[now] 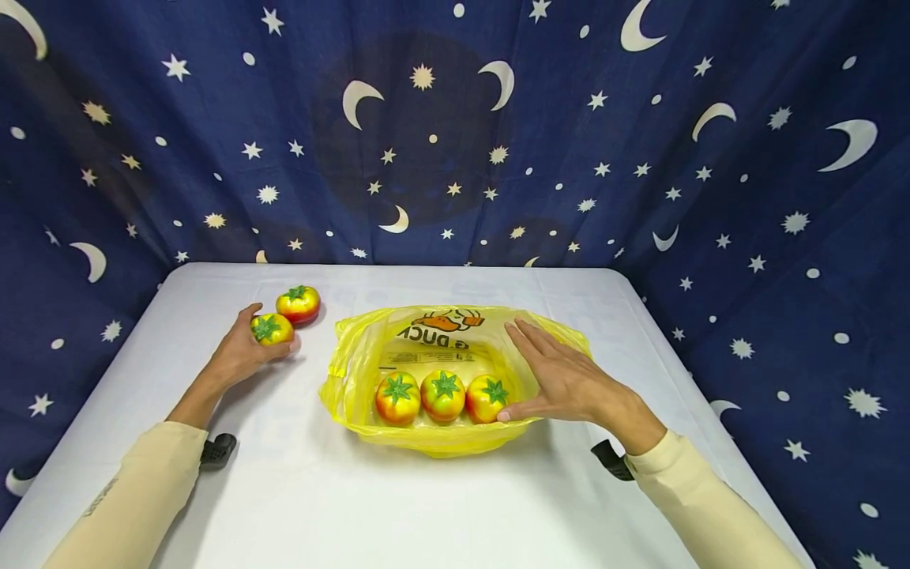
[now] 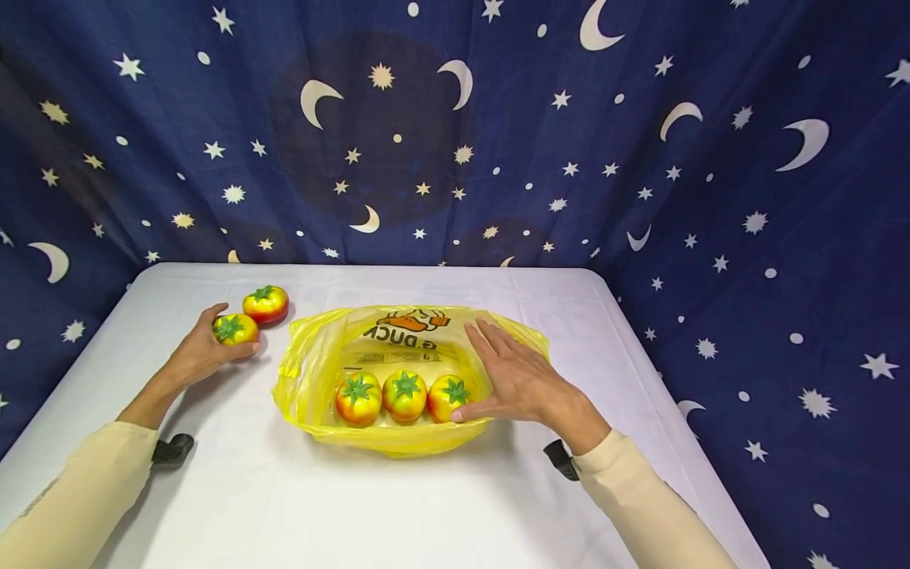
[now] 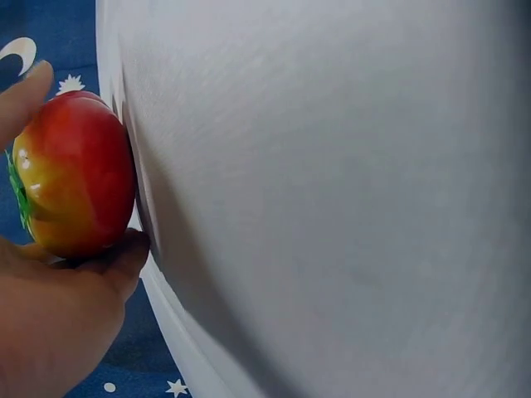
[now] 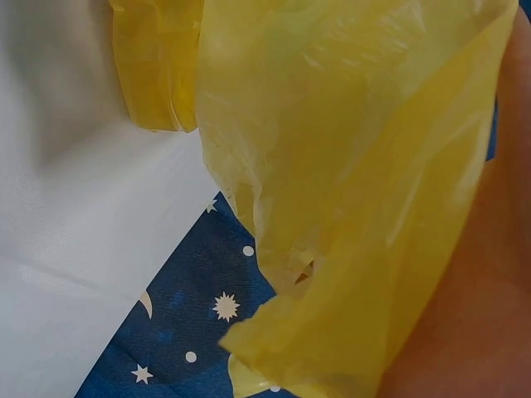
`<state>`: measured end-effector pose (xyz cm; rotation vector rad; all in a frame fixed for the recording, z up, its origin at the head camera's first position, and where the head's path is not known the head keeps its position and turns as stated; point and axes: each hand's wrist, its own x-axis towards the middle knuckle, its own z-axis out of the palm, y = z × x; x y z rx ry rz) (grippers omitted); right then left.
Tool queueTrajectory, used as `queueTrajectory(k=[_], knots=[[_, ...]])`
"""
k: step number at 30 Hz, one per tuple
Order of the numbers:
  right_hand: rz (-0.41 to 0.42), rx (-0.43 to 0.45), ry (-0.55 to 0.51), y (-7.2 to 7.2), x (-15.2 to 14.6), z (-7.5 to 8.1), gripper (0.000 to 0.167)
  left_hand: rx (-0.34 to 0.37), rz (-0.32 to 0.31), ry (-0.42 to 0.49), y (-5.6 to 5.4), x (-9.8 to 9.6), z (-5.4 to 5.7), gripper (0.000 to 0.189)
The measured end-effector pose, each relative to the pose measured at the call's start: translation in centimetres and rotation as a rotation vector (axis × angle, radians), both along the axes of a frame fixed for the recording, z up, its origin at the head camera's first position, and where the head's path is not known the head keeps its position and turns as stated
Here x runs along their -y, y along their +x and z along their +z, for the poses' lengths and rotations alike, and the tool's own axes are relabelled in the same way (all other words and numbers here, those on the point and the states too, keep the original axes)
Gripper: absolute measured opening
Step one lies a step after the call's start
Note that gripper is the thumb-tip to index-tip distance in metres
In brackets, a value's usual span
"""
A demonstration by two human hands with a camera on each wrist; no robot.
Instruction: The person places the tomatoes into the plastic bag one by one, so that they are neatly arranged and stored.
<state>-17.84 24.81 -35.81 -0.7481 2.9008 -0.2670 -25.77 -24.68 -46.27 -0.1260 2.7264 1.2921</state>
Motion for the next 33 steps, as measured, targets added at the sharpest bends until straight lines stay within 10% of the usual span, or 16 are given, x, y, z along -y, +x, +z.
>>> queueTrajectory(k=[14, 33], knots=[[0.006, -0.001, 0.006, 0.1, 0.1, -0.1, 0.132, 0.009, 0.006, -0.011, 0.5, 0.7, 0.0, 0.102], [0.021, -0.005, 0.003, 0.0, 0.2, 0.0, 0.132, -0.099, 0.019, 0.028, 0.2, 0.7, 3.7, 0.102]])
